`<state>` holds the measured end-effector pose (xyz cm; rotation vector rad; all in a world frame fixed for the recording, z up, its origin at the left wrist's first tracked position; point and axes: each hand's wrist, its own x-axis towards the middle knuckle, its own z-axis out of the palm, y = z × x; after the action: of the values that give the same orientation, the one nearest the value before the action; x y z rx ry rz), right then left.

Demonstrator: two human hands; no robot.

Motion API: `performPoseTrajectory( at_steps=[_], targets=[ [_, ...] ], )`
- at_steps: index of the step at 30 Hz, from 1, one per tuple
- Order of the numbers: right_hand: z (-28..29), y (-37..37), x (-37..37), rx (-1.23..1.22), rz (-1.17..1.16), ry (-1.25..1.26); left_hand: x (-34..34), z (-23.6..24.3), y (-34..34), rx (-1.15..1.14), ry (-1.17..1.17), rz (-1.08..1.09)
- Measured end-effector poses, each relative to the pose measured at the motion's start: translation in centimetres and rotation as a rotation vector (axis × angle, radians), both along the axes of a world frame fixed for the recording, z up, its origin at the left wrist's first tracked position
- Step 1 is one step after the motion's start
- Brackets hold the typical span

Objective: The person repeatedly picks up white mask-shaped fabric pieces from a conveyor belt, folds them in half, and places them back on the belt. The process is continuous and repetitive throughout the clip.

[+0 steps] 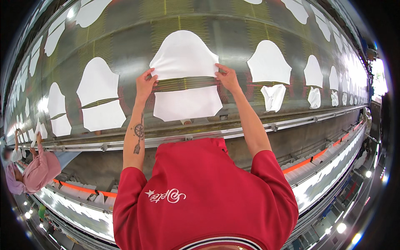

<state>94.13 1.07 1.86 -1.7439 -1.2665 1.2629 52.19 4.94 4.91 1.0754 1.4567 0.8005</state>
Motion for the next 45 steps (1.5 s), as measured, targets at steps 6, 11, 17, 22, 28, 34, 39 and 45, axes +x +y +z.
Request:
performPoseTrajectory(
  at_steps=[6,11,17,22,28,34,39,45],
  targets=[
    [0.2,-0.9,-0.5,0.094,-0.026,0.046,-0.4,-0.7,-0.5,0.030,-0.028,0.009],
    [0.5,-1.5,-1.1,0.097,-0.040,0.080,-0.6,-1.2,-1.2,0.028,-0.030,0.003],
    [0.7,-2.4,-1.4,0.098,-0.054,0.108,-0.8,-1.8,-1.9,0.049,-0.037,-0.021],
    [0.3,-3.0,-1.4,0.150,-0.034,0.060,-0.9,-2.0,-2.5,0.028,-0.050,-0.014],
    [0.2,-3.2,-1.2,0.176,0.005,-0.025,-1.1,-2.0,-3.0,0.033,-0.037,-0.025],
    [0.2,-3.3,-1.3,0.188,0.001,-0.031,-1.2,-2.3,-3.2,0.078,0.025,-0.041],
    [0.4,-3.4,-1.3,0.165,-0.005,-0.025,-1.3,-2.5,-3.4,0.083,0.046,-0.036],
    [1.3,-3.5,-1.5,0.184,0.014,-0.057,-1.1,-2.3,-3.8,0.101,0.096,-0.040]
  ],
)
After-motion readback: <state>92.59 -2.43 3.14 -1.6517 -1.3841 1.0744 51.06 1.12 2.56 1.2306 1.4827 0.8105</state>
